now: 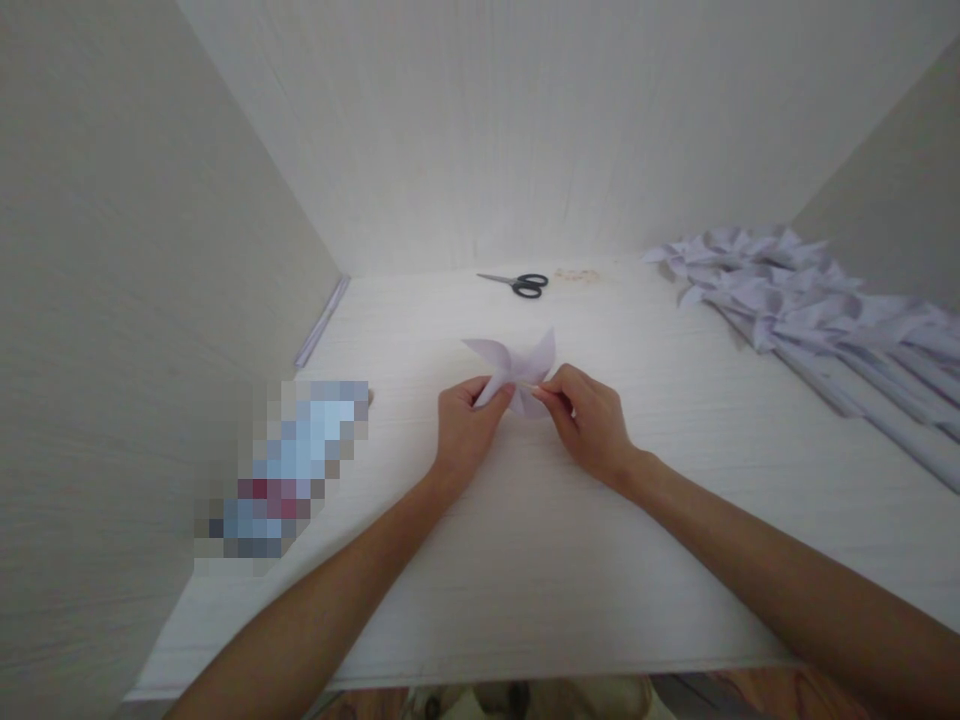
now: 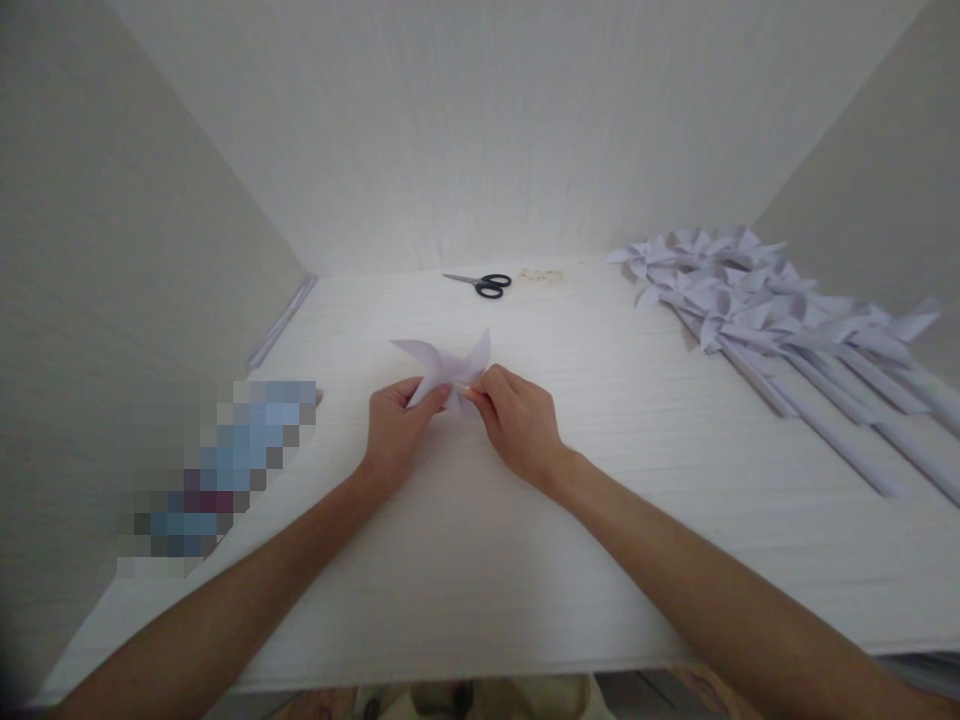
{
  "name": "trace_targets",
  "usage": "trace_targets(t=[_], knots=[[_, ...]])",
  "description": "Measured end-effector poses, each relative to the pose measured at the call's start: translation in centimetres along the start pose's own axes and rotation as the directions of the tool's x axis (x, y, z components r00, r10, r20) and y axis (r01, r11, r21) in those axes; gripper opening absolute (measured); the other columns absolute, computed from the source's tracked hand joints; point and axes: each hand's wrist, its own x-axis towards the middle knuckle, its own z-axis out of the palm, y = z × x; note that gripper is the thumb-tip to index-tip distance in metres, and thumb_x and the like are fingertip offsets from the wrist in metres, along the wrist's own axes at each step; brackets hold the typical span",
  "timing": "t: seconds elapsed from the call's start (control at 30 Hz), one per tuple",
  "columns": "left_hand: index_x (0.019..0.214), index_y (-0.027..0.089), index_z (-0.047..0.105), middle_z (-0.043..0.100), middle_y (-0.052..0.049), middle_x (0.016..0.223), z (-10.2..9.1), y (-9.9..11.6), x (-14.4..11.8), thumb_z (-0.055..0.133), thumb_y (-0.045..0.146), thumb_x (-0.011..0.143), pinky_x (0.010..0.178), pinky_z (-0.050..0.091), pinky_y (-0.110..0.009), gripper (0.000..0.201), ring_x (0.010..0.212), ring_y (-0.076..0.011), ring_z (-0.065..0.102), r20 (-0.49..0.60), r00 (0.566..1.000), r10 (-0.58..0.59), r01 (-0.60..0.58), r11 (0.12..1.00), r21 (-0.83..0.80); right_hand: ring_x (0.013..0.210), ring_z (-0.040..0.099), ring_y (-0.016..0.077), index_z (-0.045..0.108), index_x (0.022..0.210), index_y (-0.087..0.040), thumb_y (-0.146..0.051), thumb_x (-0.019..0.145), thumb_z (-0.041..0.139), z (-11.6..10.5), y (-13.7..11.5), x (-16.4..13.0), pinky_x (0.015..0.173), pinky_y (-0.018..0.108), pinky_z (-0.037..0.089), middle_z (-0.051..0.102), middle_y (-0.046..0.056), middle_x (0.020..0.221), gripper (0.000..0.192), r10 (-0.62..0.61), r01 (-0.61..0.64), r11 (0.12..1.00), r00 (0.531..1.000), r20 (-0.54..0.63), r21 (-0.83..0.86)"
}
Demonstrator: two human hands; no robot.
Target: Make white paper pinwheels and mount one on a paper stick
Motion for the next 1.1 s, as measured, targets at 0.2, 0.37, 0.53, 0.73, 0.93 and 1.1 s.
trace_targets(t=[0.2, 0.37, 0.53, 0.73, 0.93, 1.1], knots=[[0.068, 0.014, 0.066, 0.059, 0.002, 0.061, -0.05, -0.1, -0.09, 0.057, 0.035, 0.065, 0.054, 0.038, -0.021, 0.024, 0.057, -0.0102, 0.049, 0.003, 1.0, -0.001, 0.001, 1.0, -0.011, 0.051, 0.043, 0.0111, 0.044, 0.065, -0.019, -0.031, 0.084, 0.04, 0.04, -0.07, 0.02, 0.049, 0.023, 0.031, 0.051, 0.0, 0.058, 0.023, 0.014, -0.015, 0.999, 1.0, -0.002, -0.033], [0.07, 0.013, 0.066, 0.06, 0.001, 0.063, -0.11, -0.13, -0.03, 0.056, 0.035, 0.065, 0.056, 0.039, -0.022, 0.025, 0.059, -0.0119, 0.051, 0.026, 1.0, 0.01, -0.011, 1.0, 0.015, 0.05, 0.044, 0.0112, 0.045, 0.066, -0.019, -0.032, 0.083, 0.041, 0.11, 0.1, 0.08, 0.048, 0.023, 0.03, 0.051, 0.0, 0.057, 0.022, 0.057, -0.057, 0.998, 0.998, -0.003, -0.037], [0.074, 0.014, 0.066, 0.061, 0.001, 0.065, -0.1, -0.11, -0.06, 0.053, 0.031, 0.067, 0.058, 0.04, -0.023, 0.023, 0.06, -0.0128, 0.052, 0.048, 0.998, 0.029, -0.031, 0.999, 0.029, 0.052, 0.045, 0.012, 0.045, 0.067, -0.02, -0.03, 0.082, 0.042, 0.1, 0.23, 0.15, 0.05, 0.023, 0.032, 0.052, 0.0, 0.059, 0.019, 0.095, -0.095, 0.995, 0.995, -0.001, 0.0], [0.073, 0.014, 0.066, 0.058, 0.002, 0.06, -0.15, 0.03, -0.13, 0.052, 0.03, 0.068, 0.056, 0.039, -0.022, 0.022, 0.057, -0.0117, 0.05, 0.045, 0.998, 0.041, -0.044, 0.996, 0.071, 0.053, 0.046, 0.012, 0.045, 0.066, -0.019, -0.03, 0.082, 0.042, 0.09, 0.22, 0.27, 0.051, 0.023, 0.032, 0.053, 0.0, 0.059, 0.019, 0.113, -0.114, 0.993, 0.994, 0.008, 0.031], [0.071, 0.013, 0.066, 0.057, 0.001, 0.058, -0.18, -0.03, -0.01, 0.052, 0.032, 0.068, 0.055, 0.037, -0.022, 0.024, 0.056, -0.0113, 0.048, 0.055, 0.998, 0.024, -0.028, 0.996, 0.082, 0.053, 0.046, 0.0121, 0.046, 0.065, -0.019, -0.028, 0.082, 0.043, 0.15, 0.33, 0.32, 0.051, 0.024, 0.032, 0.053, 0.001, 0.06, 0.019, 0.125, -0.125, 0.991, 0.992, 0.012, 0.036], [0.071, 0.013, 0.066, 0.057, 0.002, 0.058, -0.23, -0.18, 0.02, 0.052, 0.033, 0.068, 0.055, 0.038, -0.022, 0.024, 0.055, -0.0111, 0.049, 0.057, 0.998, 0.023, -0.027, 0.997, 0.067, 0.054, 0.046, 0.0124, 0.047, 0.066, -0.019, -0.028, 0.082, 0.043, 0.2, 0.39, 0.34, 0.052, 0.024, 0.033, 0.054, 0.001, 0.06, 0.019, 0.122, -0.122, 0.991, 0.993, 0.011, 0.05]])
